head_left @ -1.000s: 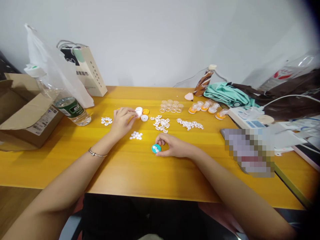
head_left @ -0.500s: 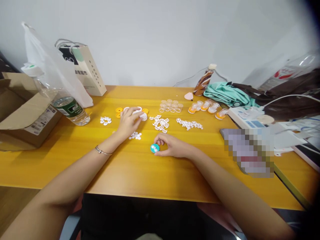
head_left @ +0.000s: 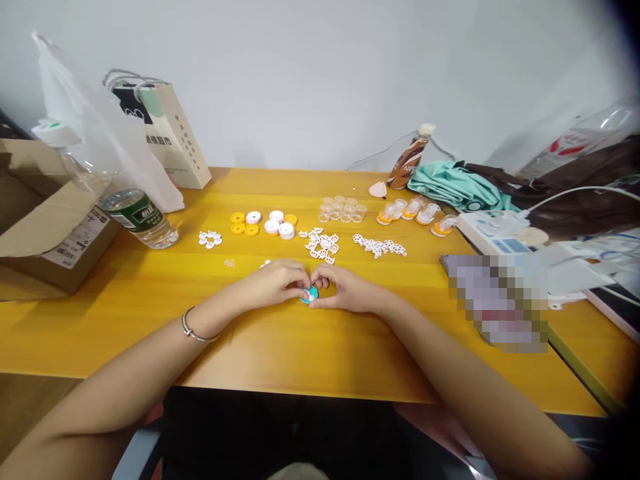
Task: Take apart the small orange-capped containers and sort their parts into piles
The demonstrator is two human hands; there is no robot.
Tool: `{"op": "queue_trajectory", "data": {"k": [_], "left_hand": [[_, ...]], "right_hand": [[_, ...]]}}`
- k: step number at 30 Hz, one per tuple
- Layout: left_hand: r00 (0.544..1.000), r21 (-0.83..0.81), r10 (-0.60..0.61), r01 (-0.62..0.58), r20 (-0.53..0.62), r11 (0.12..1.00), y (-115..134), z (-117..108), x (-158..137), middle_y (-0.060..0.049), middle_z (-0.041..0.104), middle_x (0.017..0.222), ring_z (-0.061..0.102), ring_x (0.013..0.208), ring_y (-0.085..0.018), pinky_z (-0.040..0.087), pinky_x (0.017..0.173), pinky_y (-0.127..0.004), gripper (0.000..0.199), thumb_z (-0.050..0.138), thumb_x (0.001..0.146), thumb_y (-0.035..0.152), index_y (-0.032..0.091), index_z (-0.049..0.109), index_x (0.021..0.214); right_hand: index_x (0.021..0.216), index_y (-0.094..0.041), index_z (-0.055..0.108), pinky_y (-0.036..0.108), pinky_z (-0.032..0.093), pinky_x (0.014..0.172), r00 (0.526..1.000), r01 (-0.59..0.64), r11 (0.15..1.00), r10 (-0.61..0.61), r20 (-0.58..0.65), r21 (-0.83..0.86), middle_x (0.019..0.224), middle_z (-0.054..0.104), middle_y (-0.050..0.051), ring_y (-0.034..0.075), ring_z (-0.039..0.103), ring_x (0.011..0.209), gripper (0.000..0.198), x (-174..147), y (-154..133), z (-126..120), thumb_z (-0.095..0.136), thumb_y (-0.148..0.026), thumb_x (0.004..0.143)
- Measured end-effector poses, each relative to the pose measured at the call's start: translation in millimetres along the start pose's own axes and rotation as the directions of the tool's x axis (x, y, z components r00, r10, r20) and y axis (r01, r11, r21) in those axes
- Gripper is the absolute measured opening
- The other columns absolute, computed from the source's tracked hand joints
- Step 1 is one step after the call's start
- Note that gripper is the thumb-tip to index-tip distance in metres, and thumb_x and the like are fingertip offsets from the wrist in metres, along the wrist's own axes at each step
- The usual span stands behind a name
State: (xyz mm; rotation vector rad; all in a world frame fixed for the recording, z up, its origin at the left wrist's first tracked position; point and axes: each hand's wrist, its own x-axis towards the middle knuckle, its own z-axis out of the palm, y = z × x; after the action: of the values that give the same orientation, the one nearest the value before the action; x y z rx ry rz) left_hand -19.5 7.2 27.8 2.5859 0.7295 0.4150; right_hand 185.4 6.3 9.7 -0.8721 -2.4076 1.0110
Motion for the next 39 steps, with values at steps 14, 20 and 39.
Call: {"op": "queue_trajectory", "data": {"k": [14,20,39], "left_hand": [[0.98,0.284,0.196,-0.199,0.038,0.938,-5,1,-3,-0.008,0.063,0.079,0.058,0.074,-0.015,0.045,0.066,-0.026,0.024,0.045,0.09,0.026,0.012,0.064,0.088],[0.96,0.424,0.277,-0.265,0.034,0.866,-7,5,-5,-0.008,0.064,0.075,0.058,0.071,-0.016,0.046,0.063,-0.027,0.025,0.041,0.091,0.022,0.011,0.063,0.085],[0.992,0.389,-0.093,0.055,0.08,0.919,-40,-50,-23,-0.004,0.062,0.068,0.055,0.061,-0.011,0.039,0.057,-0.023,0.021,0.047,0.085,0.02,0.013,0.064,0.073]], "right_hand": [[0.088,-0.017,0.055,0.026,0.041,0.069,0.999,-0.053,0.998,0.053,-0.008,0.032,0.078,0.054,0.0,0.012,0.047,0.072,0.024,0,1,1,0.067,-0.03,0.071],[0.088,-0.018,0.056,0.026,0.042,0.069,0.998,-0.058,0.998,0.058,-0.01,0.021,0.079,0.055,0.0,0.012,0.048,0.072,0.025,0,0,0,0.068,-0.029,0.069],[0.088,-0.017,0.057,0.026,0.042,0.069,0.996,-0.084,0.996,0.084,-0.005,0.004,0.079,0.054,0.001,0.012,0.049,0.073,0.023,-1,-4,-1,0.066,-0.03,0.071]]}}
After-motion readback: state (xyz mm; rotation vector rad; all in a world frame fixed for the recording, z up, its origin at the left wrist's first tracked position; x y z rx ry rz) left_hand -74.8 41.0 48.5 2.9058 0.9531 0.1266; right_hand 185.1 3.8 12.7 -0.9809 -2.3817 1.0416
